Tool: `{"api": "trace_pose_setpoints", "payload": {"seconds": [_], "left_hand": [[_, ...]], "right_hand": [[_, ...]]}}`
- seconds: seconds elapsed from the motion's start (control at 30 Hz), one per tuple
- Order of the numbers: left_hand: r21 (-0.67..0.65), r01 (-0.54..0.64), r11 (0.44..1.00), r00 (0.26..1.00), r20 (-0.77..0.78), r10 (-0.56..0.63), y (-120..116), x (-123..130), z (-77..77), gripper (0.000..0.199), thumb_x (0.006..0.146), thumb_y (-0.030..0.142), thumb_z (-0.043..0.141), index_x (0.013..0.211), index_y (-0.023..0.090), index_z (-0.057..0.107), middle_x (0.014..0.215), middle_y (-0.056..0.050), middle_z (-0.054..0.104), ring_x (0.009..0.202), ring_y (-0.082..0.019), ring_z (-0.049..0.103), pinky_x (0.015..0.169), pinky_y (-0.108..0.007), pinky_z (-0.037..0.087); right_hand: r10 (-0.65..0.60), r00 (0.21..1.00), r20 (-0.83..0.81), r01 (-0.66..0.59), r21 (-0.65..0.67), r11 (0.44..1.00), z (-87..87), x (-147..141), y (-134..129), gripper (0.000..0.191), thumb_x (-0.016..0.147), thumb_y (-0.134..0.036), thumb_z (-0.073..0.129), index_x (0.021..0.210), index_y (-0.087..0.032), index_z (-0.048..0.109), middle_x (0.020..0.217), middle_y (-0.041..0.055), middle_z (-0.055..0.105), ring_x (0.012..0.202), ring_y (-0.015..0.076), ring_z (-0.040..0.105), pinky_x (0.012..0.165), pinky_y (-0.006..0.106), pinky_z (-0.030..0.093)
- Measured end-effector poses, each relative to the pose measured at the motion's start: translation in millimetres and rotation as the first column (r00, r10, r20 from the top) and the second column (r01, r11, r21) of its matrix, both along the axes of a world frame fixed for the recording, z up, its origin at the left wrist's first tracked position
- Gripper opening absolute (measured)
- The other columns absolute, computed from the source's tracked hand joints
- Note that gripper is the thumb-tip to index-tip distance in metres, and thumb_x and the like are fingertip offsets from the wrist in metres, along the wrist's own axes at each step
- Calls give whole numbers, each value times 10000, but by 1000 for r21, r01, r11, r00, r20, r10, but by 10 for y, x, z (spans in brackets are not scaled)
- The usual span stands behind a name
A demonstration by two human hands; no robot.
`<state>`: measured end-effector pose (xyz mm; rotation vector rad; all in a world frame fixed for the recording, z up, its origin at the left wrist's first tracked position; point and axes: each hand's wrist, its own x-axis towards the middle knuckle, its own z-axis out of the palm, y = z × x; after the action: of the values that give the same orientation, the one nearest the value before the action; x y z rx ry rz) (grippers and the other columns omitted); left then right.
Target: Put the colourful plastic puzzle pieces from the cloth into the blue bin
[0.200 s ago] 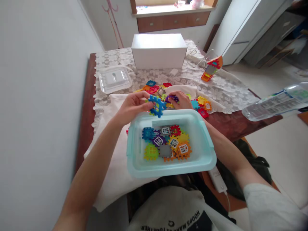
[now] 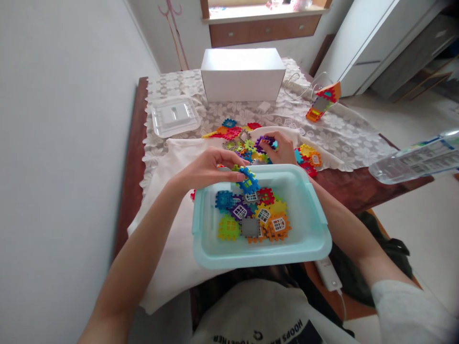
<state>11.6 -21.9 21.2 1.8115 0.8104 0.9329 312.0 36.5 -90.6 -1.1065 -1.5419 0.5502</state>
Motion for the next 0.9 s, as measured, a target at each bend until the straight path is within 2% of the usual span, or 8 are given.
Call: {"api": "trace_pose_setpoints", "payload": {"seconds": [0.1, 0.2, 0.3, 0.37, 0.47, 0.6, 0.77, 0.9], "left_hand": [[-124, 212, 969, 974, -49, -220, 9, -5, 133, 450, 813, 641, 1084, 1024, 261, 966, 1080, -132, 931, 1132, -397, 920, 966, -526, 808], [-155, 228, 961, 971, -43, -237, -1, -13, 221, 433, 777, 613, 1113, 1026, 286, 979, 1068, -121, 934, 1207, -421, 906, 1064, -570, 785], [-185, 237, 954, 970, -17, -244, -2, -20, 186, 488, 780, 712, 1082, 1005, 294, 972, 984, -121, 924, 1167, -429, 911, 1002, -573, 793], [-171, 151, 974, 989, 28, -148, 42, -32, 92, 579, 833, 825, 996, 984, 268, 953, 939, -135, 910, 1121, -430, 918, 932, -554, 795], [-90, -105, 990, 987, 115, 115, 204, -73, -131, 663, 1033, 883, 750, 1008, 238, 902, 979, -145, 906, 1127, -388, 920, 953, -536, 778], [16, -372, 928, 918, 152, 366, 468, -163, -522, 541, 1083, 788, 734, 1124, 261, 847, 1212, -122, 922, 1253, -300, 879, 1105, -480, 722], [112, -395, 912, 915, -38, 401, 535, -238, -905, 448, 1024, 651, 816, 1203, 243, 846, 1337, -133, 904, 1294, -318, 844, 1149, -467, 670], [210, -340, 917, 900, -210, 382, 467, -240, -965, 312, 1060, 494, 790, 1231, 244, 866, 1267, -113, 905, 1188, -307, 849, 1092, -441, 667]], "right_hand": [[3, 990, -144, -11, -60, 998, 16, -25, 13, 324, 893, -493, 990, 1041, -310, 767, 1005, 9, 790, 998, 257, 731, 994, 402, 628], [49, 946, -319, -97, -134, 986, 38, -67, 25, 459, 831, -601, 1035, 1016, -315, 726, 920, -7, 742, 915, 241, 720, 882, 384, 657], [66, 898, -434, -152, -166, 974, 62, -99, 37, 564, 767, -672, 1059, 1009, -320, 689, 903, -18, 733, 905, 231, 737, 834, 362, 667], [57, 868, -493, -155, -161, 975, 81, -117, 45, 622, 718, -679, 1080, 998, -326, 652, 900, -32, 734, 909, 220, 755, 841, 346, 672], [59, 809, -584, -188, -163, 969, 132, -139, 41, 695, 642, -661, 1113, 984, -334, 603, 882, -53, 732, 893, 208, 770, 838, 332, 678], [126, 730, -672, -324, -178, 929, 287, -107, -56, 719, 580, -618, 1150, 991, -345, 627, 894, -55, 752, 870, 210, 769, 829, 346, 692], [413, 651, -637, -636, -161, 755, 625, 43, -341, 662, 654, -659, 1148, 956, -325, 663, 795, -31, 696, 825, 256, 773, 855, 455, 715], [663, 567, -489, -806, -161, 570, 825, 116, -511, 568, 732, -652, 1131, 897, -299, 717, 743, -9, 702, 860, 285, 808, 986, 559, 716]]}}
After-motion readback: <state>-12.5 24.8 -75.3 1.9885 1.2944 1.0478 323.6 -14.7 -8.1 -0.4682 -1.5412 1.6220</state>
